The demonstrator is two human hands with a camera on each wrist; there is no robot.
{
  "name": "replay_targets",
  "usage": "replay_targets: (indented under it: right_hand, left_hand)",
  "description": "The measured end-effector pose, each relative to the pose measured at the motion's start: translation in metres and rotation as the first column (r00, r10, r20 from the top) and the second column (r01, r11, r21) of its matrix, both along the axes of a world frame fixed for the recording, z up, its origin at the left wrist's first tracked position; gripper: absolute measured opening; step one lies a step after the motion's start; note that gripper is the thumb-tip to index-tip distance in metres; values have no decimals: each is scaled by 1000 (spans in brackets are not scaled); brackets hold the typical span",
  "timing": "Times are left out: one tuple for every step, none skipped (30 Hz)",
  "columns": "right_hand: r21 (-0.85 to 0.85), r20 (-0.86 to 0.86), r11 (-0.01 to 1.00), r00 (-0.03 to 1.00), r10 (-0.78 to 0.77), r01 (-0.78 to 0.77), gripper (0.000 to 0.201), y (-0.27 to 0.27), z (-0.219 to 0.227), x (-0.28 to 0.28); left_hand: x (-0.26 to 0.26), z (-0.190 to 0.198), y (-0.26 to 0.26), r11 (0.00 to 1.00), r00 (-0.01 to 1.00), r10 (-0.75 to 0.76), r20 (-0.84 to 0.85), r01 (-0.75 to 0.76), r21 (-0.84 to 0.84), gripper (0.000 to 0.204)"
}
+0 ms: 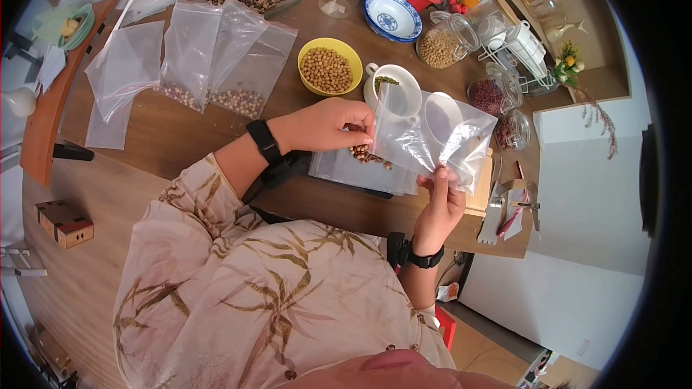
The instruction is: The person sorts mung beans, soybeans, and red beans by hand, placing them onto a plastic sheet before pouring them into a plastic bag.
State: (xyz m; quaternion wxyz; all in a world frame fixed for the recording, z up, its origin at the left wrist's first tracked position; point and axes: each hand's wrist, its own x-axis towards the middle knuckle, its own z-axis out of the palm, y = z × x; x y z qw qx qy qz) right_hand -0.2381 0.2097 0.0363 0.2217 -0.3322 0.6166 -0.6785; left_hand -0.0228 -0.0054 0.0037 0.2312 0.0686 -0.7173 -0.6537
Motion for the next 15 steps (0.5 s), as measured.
replay_targets:
  right_hand:
    - [9, -11, 1000, 1000, -11, 11, 23, 0, 1, 2]
    - [17, -23, 1000, 1000, -22, 22, 24, 0, 2, 3]
    - [18, -24, 1000, 999, -21, 22, 24, 0, 3, 4]
    - [22, -49, 1000, 999, -18, 19, 25, 0, 3, 5]
    - [26, -74, 1000, 997, -15, 17, 26, 0, 4, 5]
    - [26, -74, 1000, 997, -14, 16, 26, 1, 4, 5]
    - [28, -94, 999, 995, -15, 18, 26, 1, 4, 5]
    - [30, -114, 999, 993, -16, 20, 26, 1, 5, 4]
    - [31, -114, 999, 993, -17, 20, 26, 1, 5, 5]
    - [21, -126, 1000, 992, -12, 14, 25, 1, 6, 5]
    - [12, -137, 1000, 991, -6, 8, 25, 1, 6, 5]
    - [13, -137, 1000, 991, -5, 7, 25, 1, 6, 5]
    - [9, -145, 1000, 989, -14, 16, 25, 0, 6, 5]
    - [4, -152, 1000, 988, -25, 26, 24, 1, 5, 4]
    - [4, -152, 1000, 988, -25, 26, 24, 1, 4, 3]
  left_hand:
    - [-1, -1, 0, 1000, 1000, 0, 0, 0, 1, 7]
    - [-1, -2, -1, 998, 1000, 5, -6, -5, -57, 7]
    - [-1, -2, -1, 993, 1000, 10, -13, -12, -115, 8]
    - [-1, -1, -2, 993, 1000, 11, -13, -12, -114, 8]
    - [0, 1, -2, 985, 999, 25, 31, -20, -171, 8]
    - [1, 2, -3, 973, 996, 42, 74, -24, -229, 9]
    - [1, 2, -2, 973, 996, 42, 74, -24, -229, 9]
    - [1, 2, -2, 976, 995, 38, 94, -17, -218, 9]
    - [1, 3, -2, 978, 993, 34, 114, -10, -208, 10]
    - [1, 3, -2, 978, 993, 34, 114, -10, -207, 10]
    - [2, 4, -2, 983, 993, 13, 114, 8, -186, 10]
    - [2, 5, -2, 986, 994, -7, 113, 26, -164, 10]
    - [2, 5, -2, 986, 994, -6, 114, 24, -164, 10]
    - [2, 4, -2, 987, 994, -14, 110, 31, -157, 10]
    - [2, 4, -2, 988, 994, -22, 106, 38, -149, 10]
